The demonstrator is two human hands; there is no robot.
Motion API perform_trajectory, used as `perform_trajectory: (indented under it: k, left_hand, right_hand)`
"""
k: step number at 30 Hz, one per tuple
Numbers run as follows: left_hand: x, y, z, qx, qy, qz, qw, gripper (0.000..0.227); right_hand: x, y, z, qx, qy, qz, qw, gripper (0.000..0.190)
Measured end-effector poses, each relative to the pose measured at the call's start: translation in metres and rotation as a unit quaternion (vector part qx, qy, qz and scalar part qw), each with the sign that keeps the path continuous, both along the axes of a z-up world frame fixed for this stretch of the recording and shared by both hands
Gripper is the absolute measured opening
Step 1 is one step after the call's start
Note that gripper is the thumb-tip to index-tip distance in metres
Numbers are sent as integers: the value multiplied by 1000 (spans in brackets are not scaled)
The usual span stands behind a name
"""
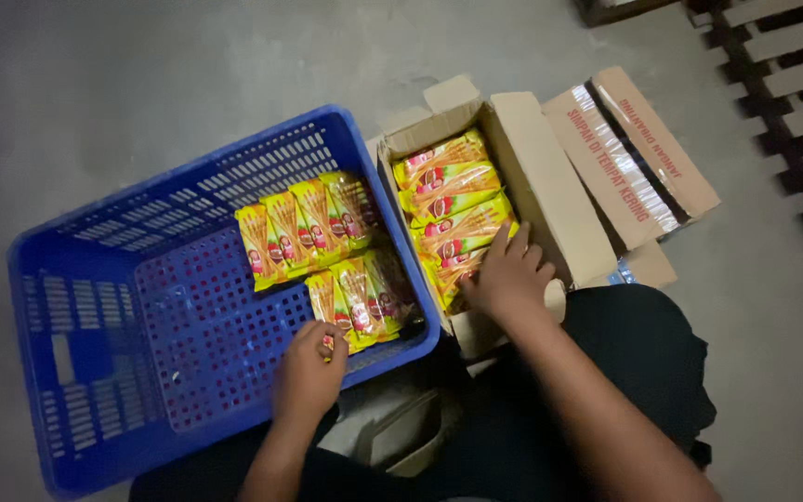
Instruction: The person unloads snack packets from a cardboard box and places them into a blue plastic crate, then folds the empty cardboard box.
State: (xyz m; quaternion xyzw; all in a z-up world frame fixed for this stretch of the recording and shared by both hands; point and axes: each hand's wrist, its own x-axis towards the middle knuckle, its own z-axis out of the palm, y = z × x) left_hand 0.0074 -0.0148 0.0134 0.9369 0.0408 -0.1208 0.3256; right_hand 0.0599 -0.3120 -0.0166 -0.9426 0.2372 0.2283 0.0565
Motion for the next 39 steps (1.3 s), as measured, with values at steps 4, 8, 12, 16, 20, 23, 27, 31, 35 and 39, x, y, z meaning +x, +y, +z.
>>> perform_trajectory:
  k: [4, 8, 12, 16, 20, 23, 27, 31, 35, 39]
  left_hand:
    - [2, -6, 19, -7, 32, 0, 999, 15]
    - [1, -8, 23, -13, 55, 17, 998, 14]
    - [2, -9, 28, -20, 75, 11, 997, 16]
    - [2, -8, 32, -1, 94, 18, 995, 18]
    - [-1, -7, 32, -37, 25, 13, 999, 15]
    - [-5, -3, 27, -36, 2, 7, 999, 14]
    - [-10, 2, 22, -52, -48, 4, 997, 11]
    - [-2, 18, -36, -182, -42, 62, 980, 9]
    - [5, 39, -39, -263, 23, 110, 958, 13]
    - [23, 68, -39, -242, 42, 140, 959, 17]
  right_hand:
    - [8, 20, 7, 10, 99, 5, 995, 125]
    - [16, 26, -46, -78, 100, 19, 992, 127]
    - [16, 26, -42, -56, 113, 29, 992, 122]
    - [15, 29, -5, -5, 167, 20, 986, 113]
    - [-3, 30, 8, 25, 18, 45, 999, 109]
    - [-7, 31, 14, 38, -85, 36, 995, 97]
    - [5, 20, -21, 116, -151, 33, 981, 59]
    - [23, 51, -3, 317, -161, -5, 935, 53]
    - [36, 79, -18, 321, -184, 88, 925, 66]
    - [35, 95, -13, 257, -229, 109, 932, 48]
